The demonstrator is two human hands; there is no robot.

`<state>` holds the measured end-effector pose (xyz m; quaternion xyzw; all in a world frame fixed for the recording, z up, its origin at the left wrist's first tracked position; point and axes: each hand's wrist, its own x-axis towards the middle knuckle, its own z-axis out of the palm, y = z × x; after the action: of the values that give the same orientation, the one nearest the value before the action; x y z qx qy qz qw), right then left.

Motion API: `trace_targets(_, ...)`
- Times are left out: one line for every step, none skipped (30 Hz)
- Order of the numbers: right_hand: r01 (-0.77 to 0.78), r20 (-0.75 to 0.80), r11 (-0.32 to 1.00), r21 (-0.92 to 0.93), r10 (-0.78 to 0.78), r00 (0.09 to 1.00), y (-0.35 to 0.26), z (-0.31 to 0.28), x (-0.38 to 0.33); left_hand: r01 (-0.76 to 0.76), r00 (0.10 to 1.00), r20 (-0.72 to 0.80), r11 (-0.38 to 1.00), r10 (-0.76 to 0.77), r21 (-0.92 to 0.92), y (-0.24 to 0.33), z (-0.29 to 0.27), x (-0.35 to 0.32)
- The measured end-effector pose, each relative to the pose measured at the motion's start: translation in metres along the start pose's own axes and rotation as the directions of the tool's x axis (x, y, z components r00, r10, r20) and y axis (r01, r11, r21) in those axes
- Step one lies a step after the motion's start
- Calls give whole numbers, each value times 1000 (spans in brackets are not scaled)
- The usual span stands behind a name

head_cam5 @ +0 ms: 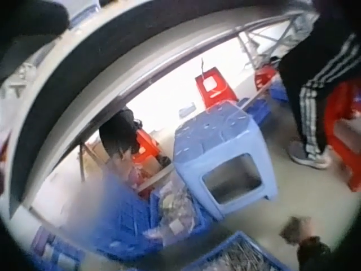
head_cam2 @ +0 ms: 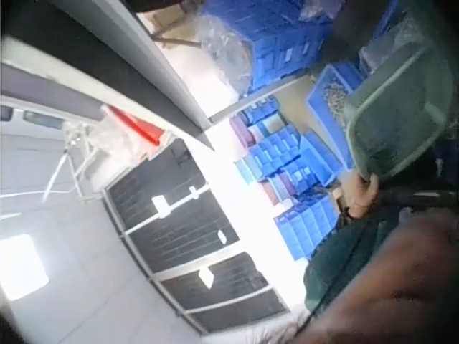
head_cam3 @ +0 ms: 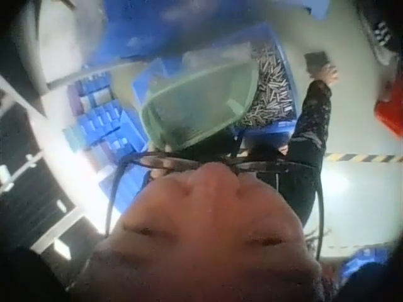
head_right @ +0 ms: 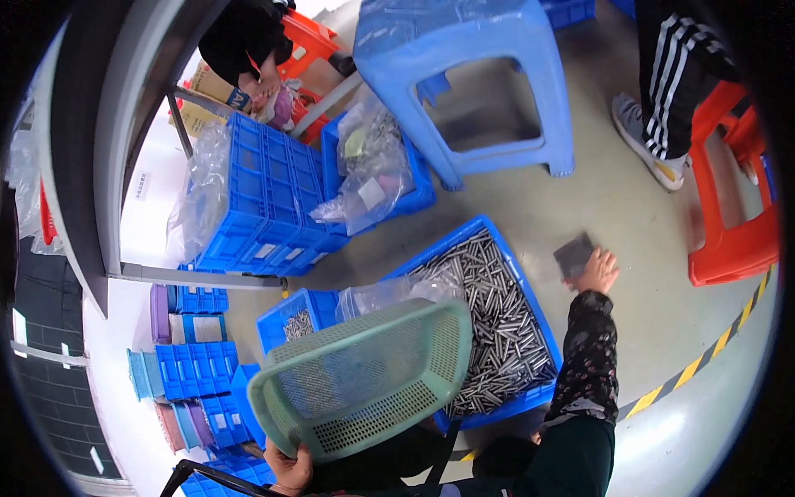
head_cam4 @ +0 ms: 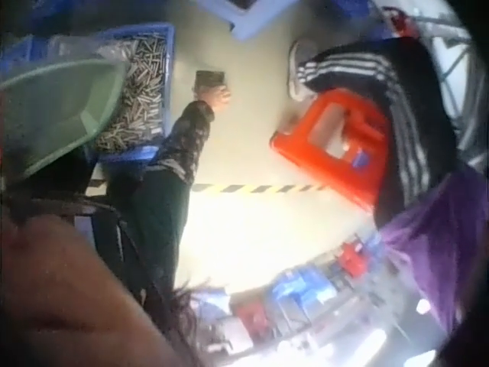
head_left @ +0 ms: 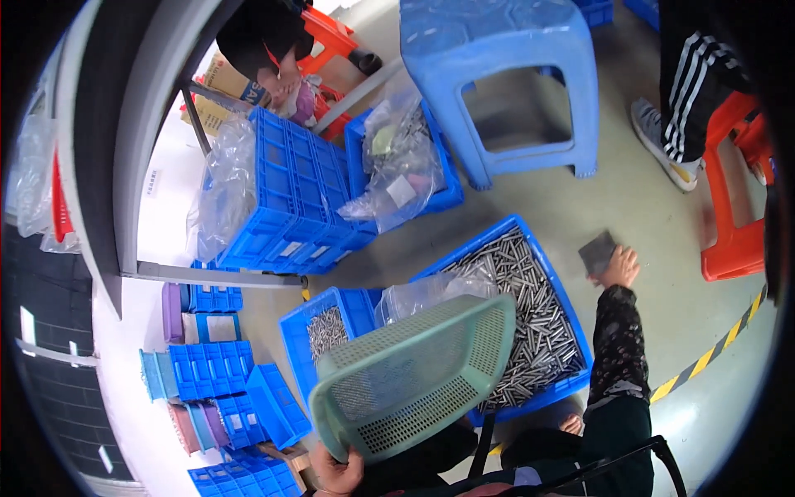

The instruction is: The recorder reviews production logs, checks packaged components, and moves a tray of hardware in a factory setting.

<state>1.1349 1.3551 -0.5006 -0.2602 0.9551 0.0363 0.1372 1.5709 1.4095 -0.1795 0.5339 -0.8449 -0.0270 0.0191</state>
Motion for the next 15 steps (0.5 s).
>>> trace_targets(12, 31, 1000, -14, -12, 999, 4, 1, -10, 51, 996, -58, 989, -60, -138, 4, 6, 3)
trace_targets(-20, -36, 999, 38, 22, 999, 15, 18, -11, 86, 988, -99, 955, -119, -284, 9, 12, 8)
trace_targets(-29, 0, 991, 128, 29, 1000, 10, -7, -27, 122, 973, -127, 901, -191, -417, 12, 13, 10)
trace_targets(-7, -23, 961, 275, 14, 1000, 15, 11, -29, 148, 954, -140, 826, -263, -543, 15, 14, 14)
trace_targets(2, -46, 915, 403, 18, 999, 28, 25, -31, 136, 960, -132, 820, -249, -557, 18, 15, 20)
trace_targets(-6, -43, 918, 397, 25, 999, 33, 19, -38, 200, 975, 16, 839, -223, -506, 21, 13, 24)
trace_targets(21, -19, 879, 477, -14, 1000, 38, 10, -48, 256, 965, 168, 859, -201, -443, 24, 7, 25)
trace_targets(40, 3, 833, 552, -51, 999, 45, 0, -59, 265, 956, 236, 849, -172, -457, 28, 6, 26)
trace_targets(30, 8, 836, 548, -41, 999, 53, -10, -73, 273, 944, 297, 839, -140, -471, 31, 2, 27)
trace_targets(44, -34, 758, 651, -29, 999, 64, -18, -86, 269, 944, 304, 837, -130, -477, 34, 1, 28)
trace_targets(63, -76, 668, 741, -9, 997, 80, -24, -103, 245, 927, 369, 852, -66, -463, 36, 0, 28)
trace_targets(-74, 76, 534, 842, 17, 997, 111, -25, -125, 221, 902, 433, 861, -1, -458, 39, -4, 25)
trace_targets(-214, 222, 378, 901, 21, 975, 148, -19, -153, 211, 900, 435, 854, 19, -476, 39, -5, 23)
trace_targets(-241, 233, 553, 797, 86, 969, 187, -6, -190, 213, 882, 468, 848, 46, -485, 37, -3, 19)
trace_targets(-318, 206, 737, 596, 242, 948, 217, 2, -235, 211, 861, 502, 842, 80, -497, 36, -4, 14)
